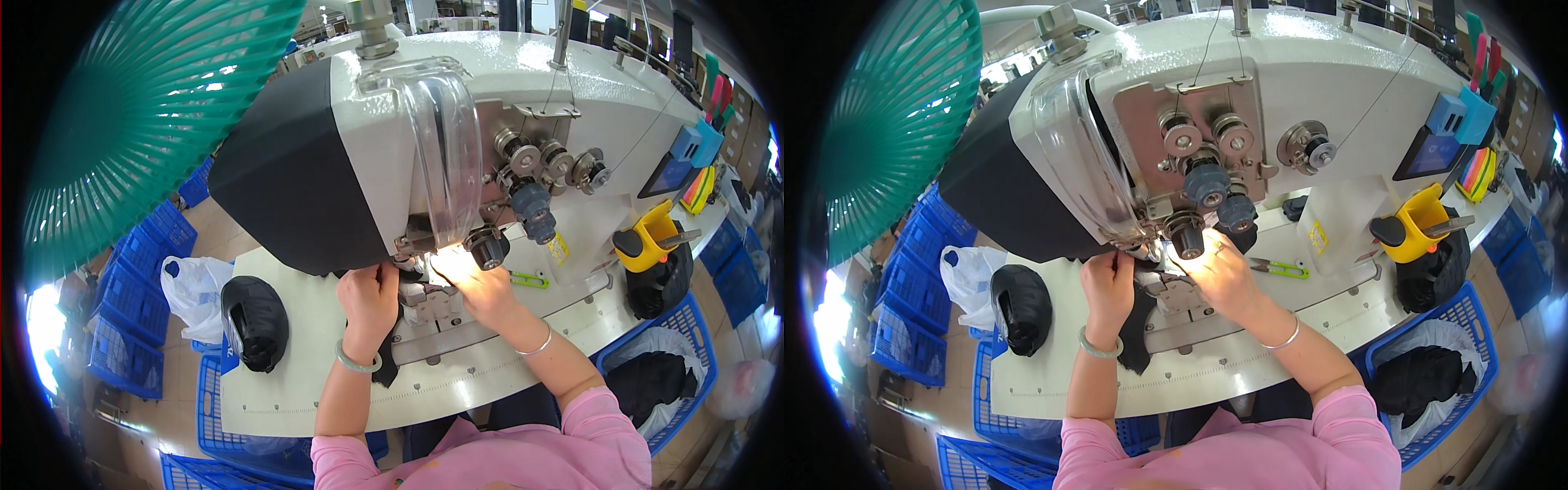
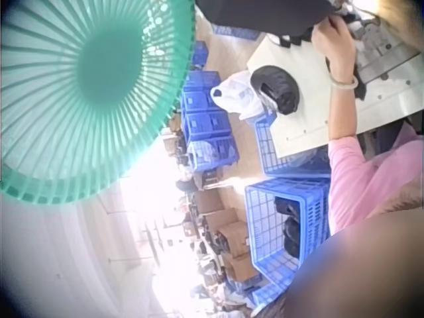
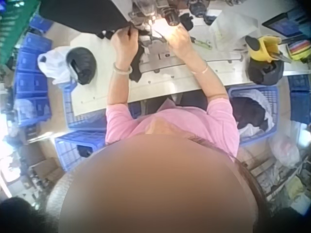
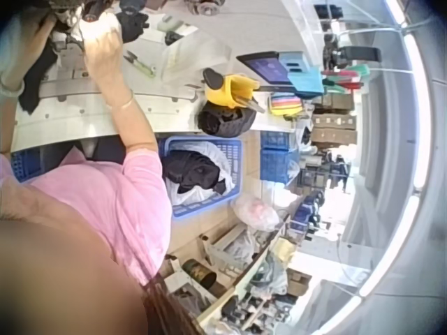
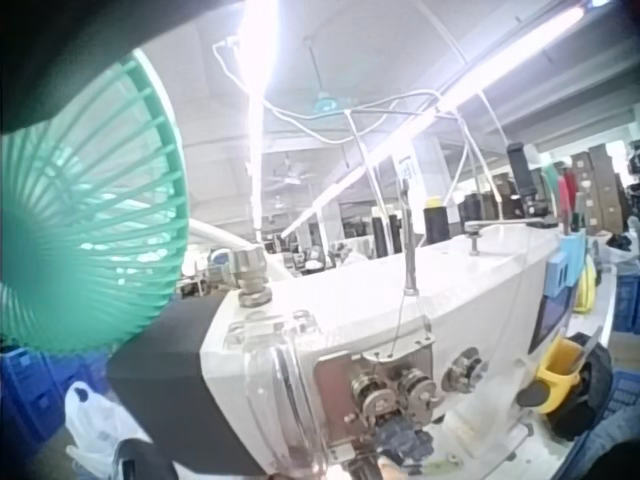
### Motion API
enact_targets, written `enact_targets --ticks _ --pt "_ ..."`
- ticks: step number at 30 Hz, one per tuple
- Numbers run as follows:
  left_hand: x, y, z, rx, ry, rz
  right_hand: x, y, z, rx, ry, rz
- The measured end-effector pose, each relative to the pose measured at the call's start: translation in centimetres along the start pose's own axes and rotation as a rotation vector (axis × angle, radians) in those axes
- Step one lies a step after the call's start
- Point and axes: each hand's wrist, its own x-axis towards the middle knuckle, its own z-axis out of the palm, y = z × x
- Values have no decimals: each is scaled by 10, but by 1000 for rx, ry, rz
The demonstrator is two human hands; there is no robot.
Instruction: The recorder is using a heavy-duty industrial sewing machine to stitch together black shoe components.
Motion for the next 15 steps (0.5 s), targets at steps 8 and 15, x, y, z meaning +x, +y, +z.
enact_targets --ticks 8,15 --pt "1 -7 3 3 12 -24 3 20 3 11 -82 21" --pt "-4 -24 12 -184 51 -128 -11 21 1 -91 -141 31"
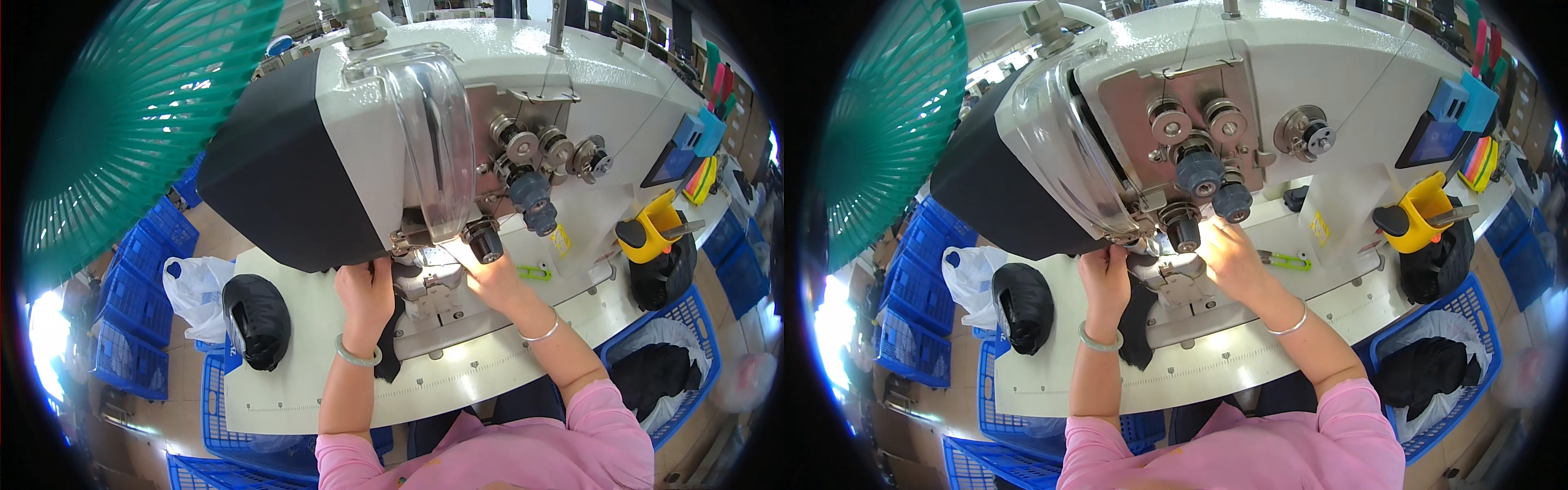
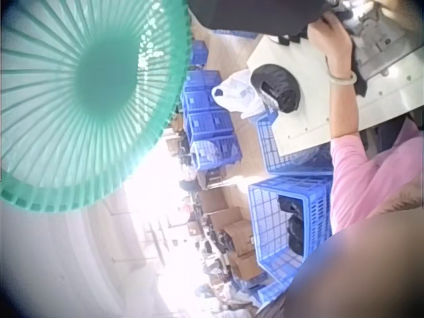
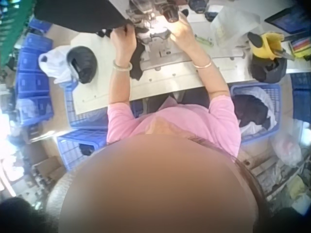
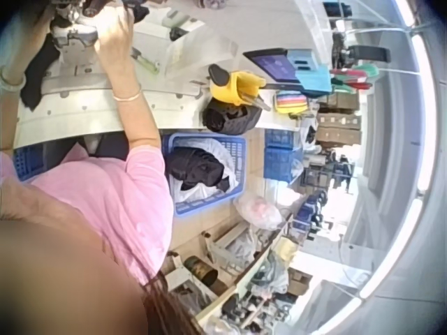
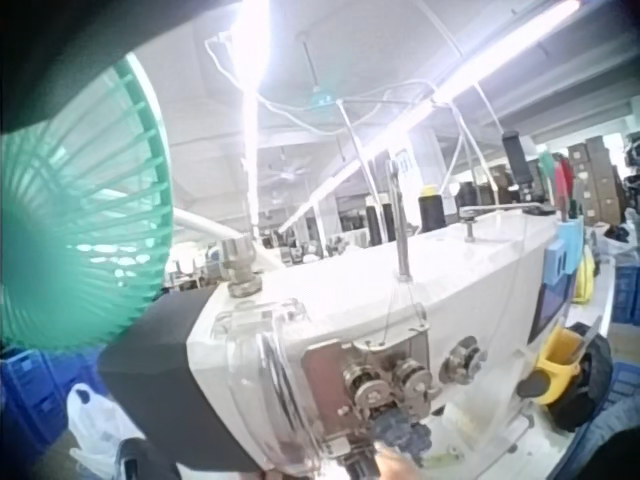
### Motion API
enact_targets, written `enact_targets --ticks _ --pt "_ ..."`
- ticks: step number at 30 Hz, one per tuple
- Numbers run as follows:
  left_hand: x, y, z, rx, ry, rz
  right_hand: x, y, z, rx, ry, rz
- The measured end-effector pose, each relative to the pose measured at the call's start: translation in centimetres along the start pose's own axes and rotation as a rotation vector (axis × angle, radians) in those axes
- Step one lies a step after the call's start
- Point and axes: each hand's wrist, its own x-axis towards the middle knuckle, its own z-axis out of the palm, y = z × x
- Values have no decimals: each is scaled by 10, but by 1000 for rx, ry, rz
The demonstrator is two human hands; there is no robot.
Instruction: The recorder is using a heavy-duty industrial sewing machine to stitch together black shoe components.
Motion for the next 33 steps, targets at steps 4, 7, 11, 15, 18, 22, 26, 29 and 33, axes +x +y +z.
enact_targets --ticks 4,7,11,15,18,22,26,29,33 --pt "8 -17 6 -144 -83 -149 1 -5 -7 -155 -15 34" --pt "13 -51 19 497 -113 536 -1 8 6 -204 -16 139" --pt "28 -46 34 -647 -95 -187 14 17 8 -277 33 98" --pt "67 -101 -40 89 227 446 24 -5 -9 -253 -161 303" --pt "73 12 -71 -491 562 48 15 -19 -37 -221 -243 185" --pt "22 90 -113 678 450 296 42 -66 -57 91 -185 126" --pt "-24 126 -109 700 -51 344 63 -91 -35 629 -87 146" --pt "-38 125 -94 579 -132 306 58 -82 -32 1052 -268 294" --pt "-44 91 -88 163 -431 23 34 -65 -37 1180 -512 410"
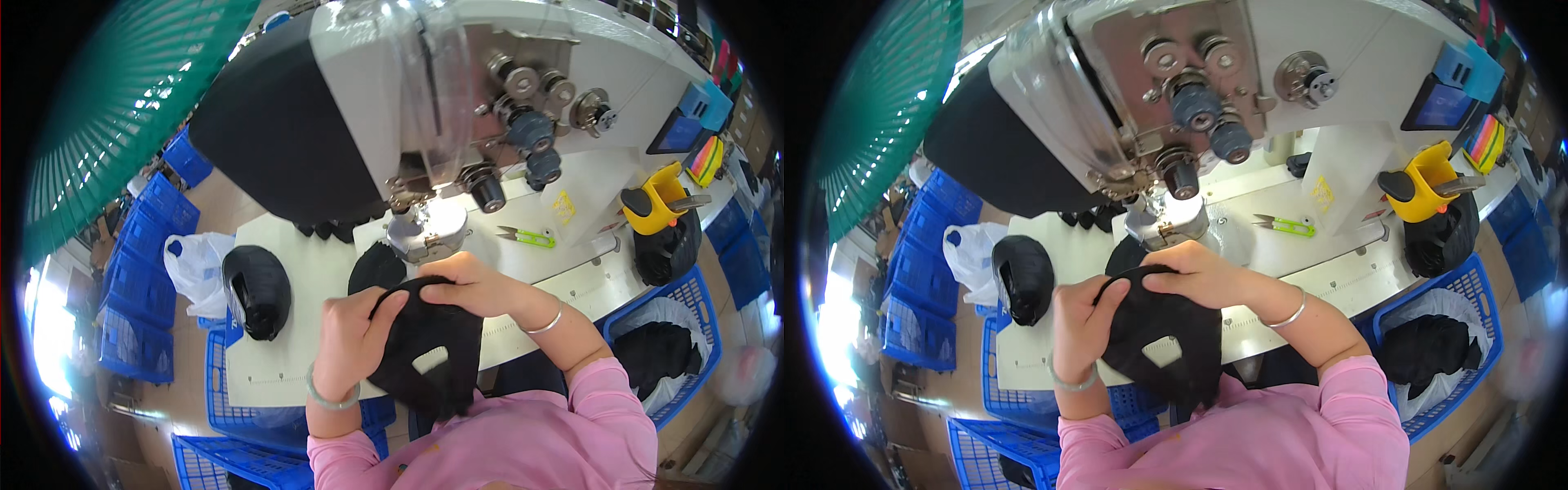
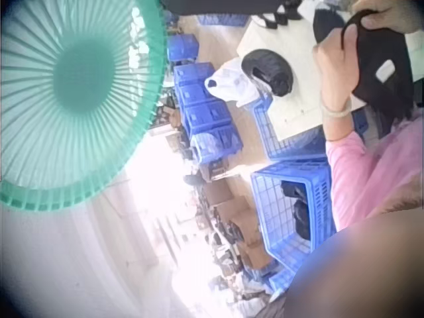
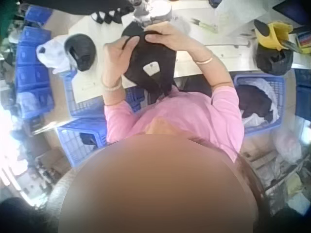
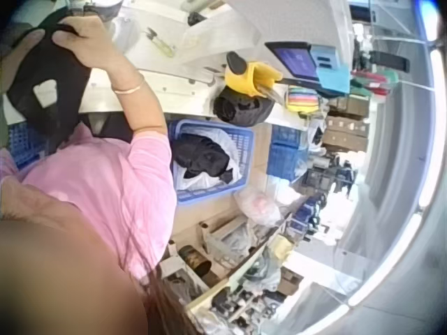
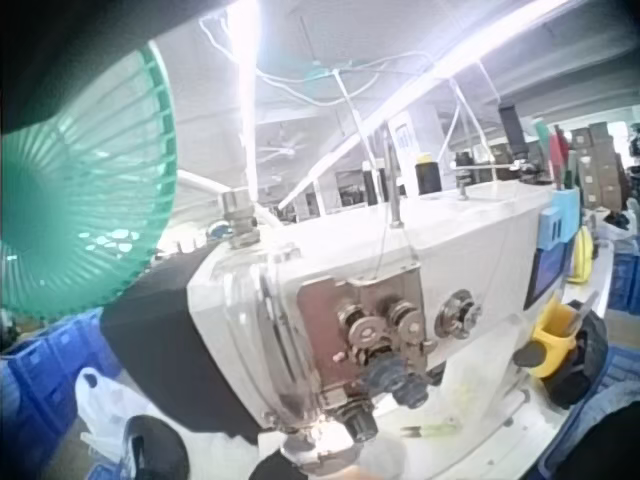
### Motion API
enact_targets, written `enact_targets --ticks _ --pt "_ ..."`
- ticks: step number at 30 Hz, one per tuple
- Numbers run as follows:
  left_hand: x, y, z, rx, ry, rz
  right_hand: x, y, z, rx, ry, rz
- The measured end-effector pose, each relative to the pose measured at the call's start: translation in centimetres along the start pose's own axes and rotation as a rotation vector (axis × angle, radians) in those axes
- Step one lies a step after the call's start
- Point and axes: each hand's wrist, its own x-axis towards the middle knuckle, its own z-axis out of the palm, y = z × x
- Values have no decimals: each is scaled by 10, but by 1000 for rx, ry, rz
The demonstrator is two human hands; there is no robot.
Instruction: The recorder is using a heavy-duty industrial sewing machine to stitch together black shoe components.
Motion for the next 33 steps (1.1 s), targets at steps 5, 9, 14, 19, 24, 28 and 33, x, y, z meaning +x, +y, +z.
enact_targets --ticks 5,9,14,19,24,28,33 --pt "3 -17 25 -768 -170 -226 -13 10 0 310 44 217" --pt "4 -29 38 -936 -183 -298 -16 14 3 298 102 199" --pt "4 -31 46 -1227 -231 -359 -18 11 11 377 255 279" --pt "7 -36 46 -1156 -310 -371 -16 10 12 442 273 312" --pt "5 -40 46 -1139 -337 -352 -18 21 9 447 287 312" --pt "0 -52 48 -1448 -318 -457 -12 18 13 445 304 334" --pt "3 -53 42 -1358 -380 -524 -12 21 12 456 271 334"
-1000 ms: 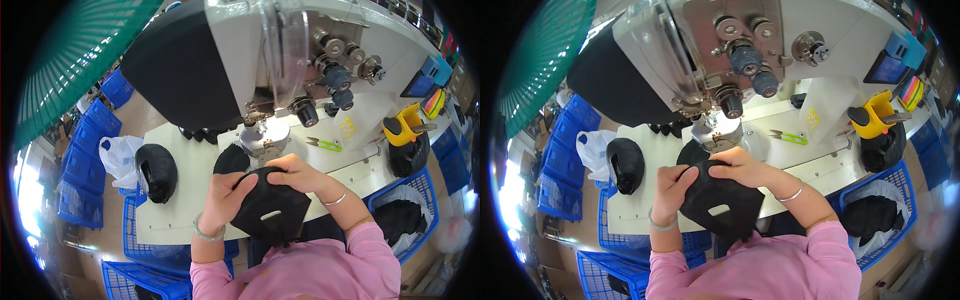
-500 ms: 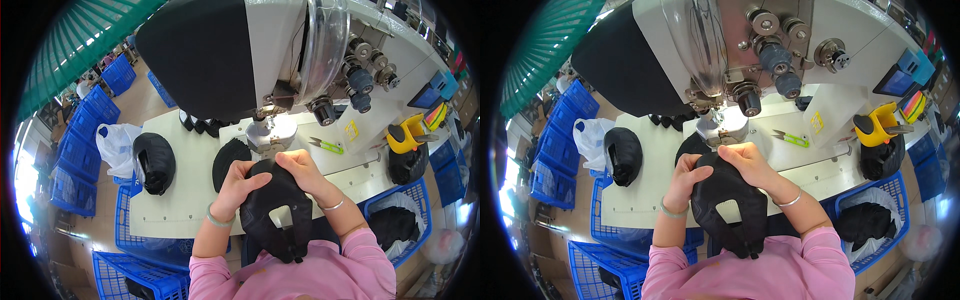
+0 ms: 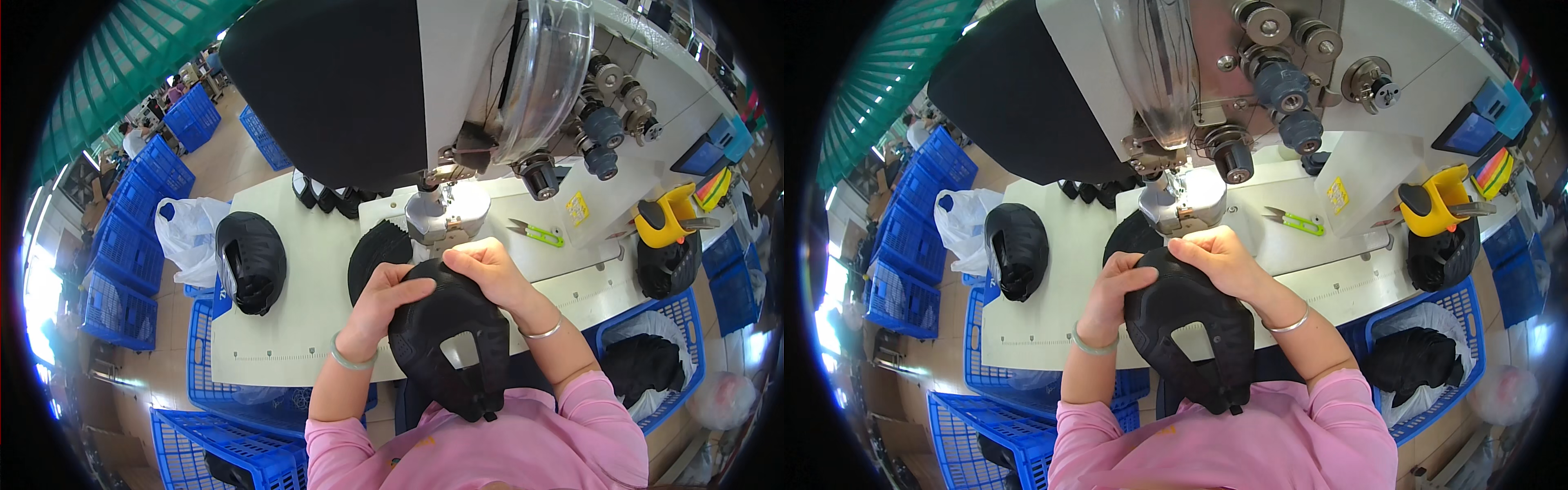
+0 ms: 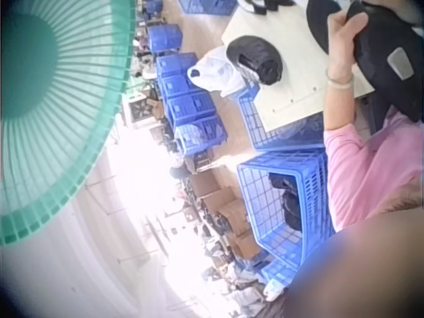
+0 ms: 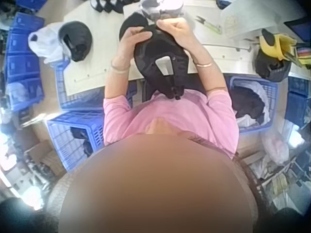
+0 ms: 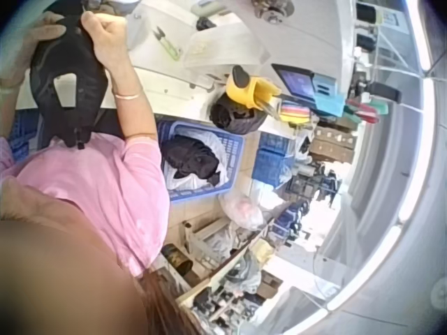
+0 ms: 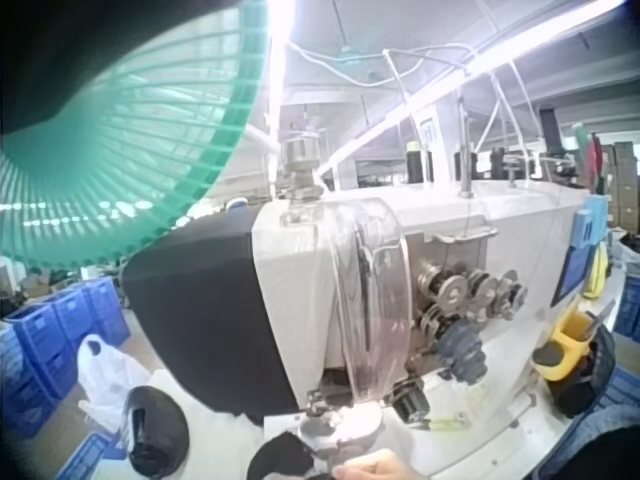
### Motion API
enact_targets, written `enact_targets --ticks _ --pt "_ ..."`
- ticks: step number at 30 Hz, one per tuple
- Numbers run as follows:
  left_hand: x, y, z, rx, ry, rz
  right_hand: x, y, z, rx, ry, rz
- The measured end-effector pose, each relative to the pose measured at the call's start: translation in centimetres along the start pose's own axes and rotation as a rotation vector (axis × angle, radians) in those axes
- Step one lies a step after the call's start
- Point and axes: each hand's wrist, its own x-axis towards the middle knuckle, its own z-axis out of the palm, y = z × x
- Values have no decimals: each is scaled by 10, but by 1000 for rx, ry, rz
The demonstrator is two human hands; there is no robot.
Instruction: The recorder is using a heavy-duty industrial sewing machine to stitch together black shoe components.
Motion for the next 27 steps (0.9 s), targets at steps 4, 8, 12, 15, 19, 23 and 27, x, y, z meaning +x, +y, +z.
enact_targets --ticks 4,8,12,15,19,23,27 --pt "-3 6 1 269 12 -6 1 5 1 -131 19 -3" --pt "-9 8 -9 363 33 -44 5 8 7 -91 68 7" --pt "-24 -4 -35 21 58 -56 11 8 16 -84 68 19" --pt "-37 -4 -40 -58 17 -81 17 8 21 -77 67 28" --pt "-58 -14 -47 253 92 -7 25 15 23 -43 59 43" --pt "-77 6 -69 237 340 185 16 3 22 -41 -23 169" --pt "-86 74 -143 947 952 310 -13 10 9 83 -146 106"
